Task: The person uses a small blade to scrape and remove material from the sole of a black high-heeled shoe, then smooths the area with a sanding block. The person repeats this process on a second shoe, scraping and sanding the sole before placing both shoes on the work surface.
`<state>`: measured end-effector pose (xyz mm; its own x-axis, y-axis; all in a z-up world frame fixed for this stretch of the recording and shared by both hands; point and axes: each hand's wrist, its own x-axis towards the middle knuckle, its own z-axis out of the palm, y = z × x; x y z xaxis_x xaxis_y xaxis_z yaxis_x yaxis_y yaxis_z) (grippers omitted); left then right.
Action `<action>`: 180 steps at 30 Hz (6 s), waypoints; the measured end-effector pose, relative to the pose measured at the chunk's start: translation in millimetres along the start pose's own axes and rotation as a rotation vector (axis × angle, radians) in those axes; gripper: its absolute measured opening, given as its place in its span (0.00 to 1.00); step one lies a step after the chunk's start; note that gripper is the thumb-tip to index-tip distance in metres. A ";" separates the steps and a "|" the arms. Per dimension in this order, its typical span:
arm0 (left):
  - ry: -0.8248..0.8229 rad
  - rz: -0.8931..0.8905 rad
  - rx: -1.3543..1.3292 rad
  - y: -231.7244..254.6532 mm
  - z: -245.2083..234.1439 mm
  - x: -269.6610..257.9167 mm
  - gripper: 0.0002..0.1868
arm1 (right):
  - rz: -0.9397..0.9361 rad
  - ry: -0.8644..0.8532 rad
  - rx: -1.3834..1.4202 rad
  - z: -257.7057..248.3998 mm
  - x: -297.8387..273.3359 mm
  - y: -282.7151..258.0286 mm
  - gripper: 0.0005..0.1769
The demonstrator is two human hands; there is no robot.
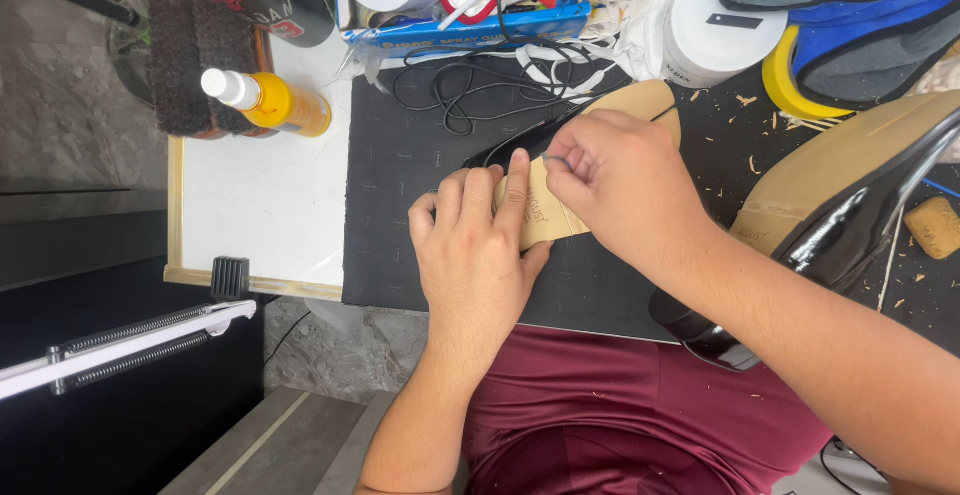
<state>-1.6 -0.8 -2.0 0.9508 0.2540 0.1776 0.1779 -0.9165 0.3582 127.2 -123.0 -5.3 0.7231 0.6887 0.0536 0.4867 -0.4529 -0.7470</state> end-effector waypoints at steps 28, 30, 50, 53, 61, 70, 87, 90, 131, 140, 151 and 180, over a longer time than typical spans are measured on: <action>0.023 -0.016 -0.065 0.5 2.9 2.2 0.46 | 0.069 0.045 0.017 12.4 -26.7 7.3 0.05; 0.048 -0.012 -0.048 -0.6 5.2 2.8 0.46 | -0.032 0.096 -0.048 13.5 -17.1 8.3 0.04; -0.006 -0.031 -0.045 -2.1 5.2 2.8 0.46 | 0.031 0.023 0.005 10.8 -46.3 9.2 0.05; 0.045 0.004 -0.019 0.2 3.3 -0.2 0.47 | 0.006 0.070 -0.037 15.1 -37.5 12.4 0.05; 0.020 -0.028 -0.044 -2.1 1.4 8.4 0.47 | -0.074 0.081 -0.090 14.8 -30.4 12.8 0.04; 0.046 -0.001 -0.011 -2.6 3.7 2.9 0.47 | -0.095 0.126 -0.128 16.9 -4.4 6.8 0.06; 0.023 0.045 0.028 -9.1 -4.5 17.9 0.56 | 0.200 0.110 0.008 -45.9 -100.6 12.2 0.10; 0.016 0.001 0.041 -4.7 -1.0 20.7 0.54 | 0.261 0.134 0.249 -42.5 -106.1 31.0 0.09; -0.341 0.248 -0.426 -34.7 -70.8 68.2 0.47 | -0.086 0.340 0.831 -35.9 -132.2 66.2 0.10; -0.499 0.253 -0.582 -39.0 -67.9 77.1 0.50 | -0.156 0.286 0.728 -37.0 -134.3 68.5 0.10; -0.487 0.353 -0.615 -41.4 -60.4 77.2 0.52 | -0.261 0.173 0.639 -42.6 -140.7 73.2 0.12; -0.357 0.259 -0.245 -32.7 -25.5 62.4 0.48 | -0.406 -0.154 0.047 -88.6 -53.7 27.2 0.10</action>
<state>45.5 52.9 20.8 0.9909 -0.1328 -0.0202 -0.0993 -0.8254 0.5557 145.0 -222.5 30.3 0.3945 0.8835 0.2524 0.6912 -0.1044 -0.7151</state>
